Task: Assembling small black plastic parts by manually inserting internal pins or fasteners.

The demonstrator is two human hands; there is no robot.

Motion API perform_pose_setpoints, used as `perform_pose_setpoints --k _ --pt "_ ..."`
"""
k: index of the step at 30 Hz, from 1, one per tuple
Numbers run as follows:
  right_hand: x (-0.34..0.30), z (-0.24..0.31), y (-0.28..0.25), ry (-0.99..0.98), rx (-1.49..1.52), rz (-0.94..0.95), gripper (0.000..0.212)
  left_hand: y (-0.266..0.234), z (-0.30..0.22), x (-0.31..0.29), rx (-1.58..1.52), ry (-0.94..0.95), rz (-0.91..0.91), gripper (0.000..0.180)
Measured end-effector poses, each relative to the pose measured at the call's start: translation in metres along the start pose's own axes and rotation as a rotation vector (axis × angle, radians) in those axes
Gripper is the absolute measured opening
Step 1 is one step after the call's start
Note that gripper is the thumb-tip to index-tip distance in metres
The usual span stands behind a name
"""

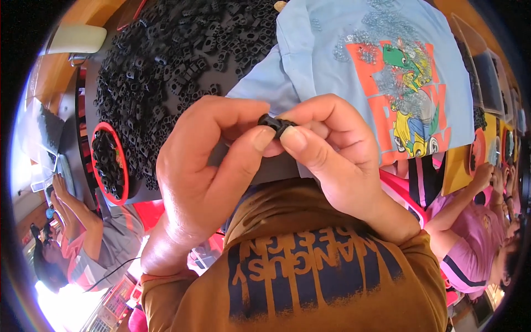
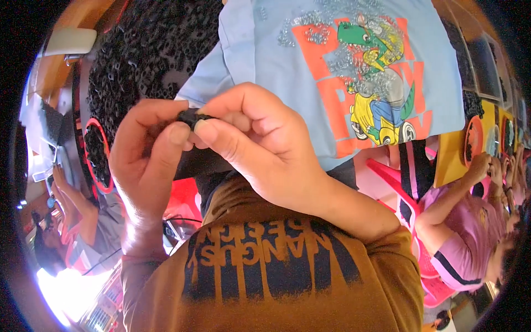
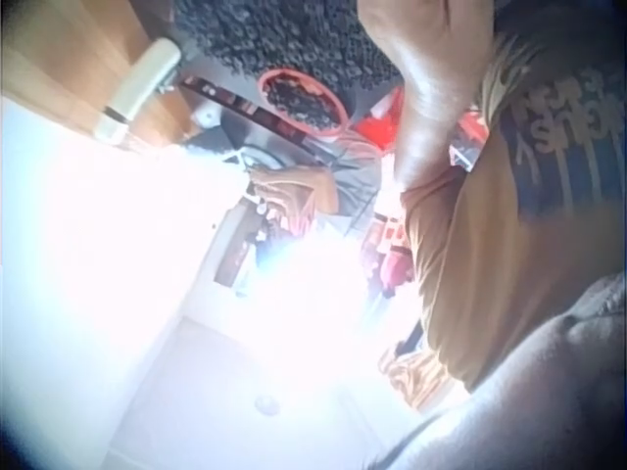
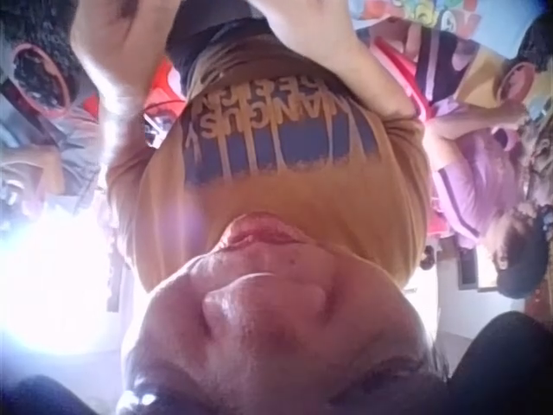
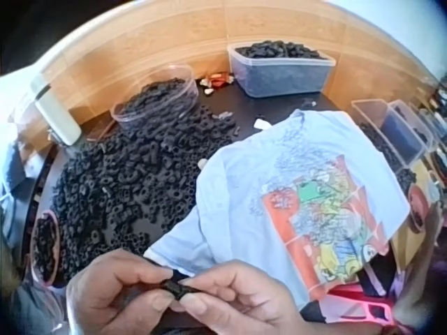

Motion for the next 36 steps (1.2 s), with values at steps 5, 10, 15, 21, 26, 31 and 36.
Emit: perform_pose_setpoints --k 5,10,15,21,26,31,36 --pt "0.004 0.0 -0.006 0.039 0.001 -0.019 0.016 0.008 -0.018 -0.007 0.375 0.383 -0.099 0.035" --pt "0.004 -0.001 -0.006 0.063 0.076 -0.003 0.014 0.016 -0.022 -0.005 0.636 0.594 -0.119 0.048" --pt "0.005 0.001 -0.007 0.043 0.165 0.016 0.013 0.021 -0.02 -0.004 0.697 0.669 -0.148 0.041" --pt "0.005 0.001 -0.005 0.0 0.112 0.014 0.014 0.023 -0.016 -0.002 0.584 0.78 -0.144 0.038" --pt "-0.001 0.003 -0.002 -0.044 -0.026 -0.048 0.017 0.014 -0.018 0.002 0.487 0.629 -0.074 0.043" --pt "-0.004 0.011 0.005 -0.06 -0.414 0.041 0.022 -0.03 -0.024 0.016 0.387 0.478 -0.043 0.043" --pt "-0.003 0.004 0.012 -0.102 -0.492 0.068 0.022 -0.074 -0.025 0.028 0.415 0.468 -0.079 0.037"
Point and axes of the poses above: each hand's wrist, its own x-axis towards the middle knuckle, its own y-axis out of the palm, z = x × y, the point moved 7 cm from there along x, towards the middle knuckle, and after that the axes turned 4 degrees about -x, right-handed, at the moved point
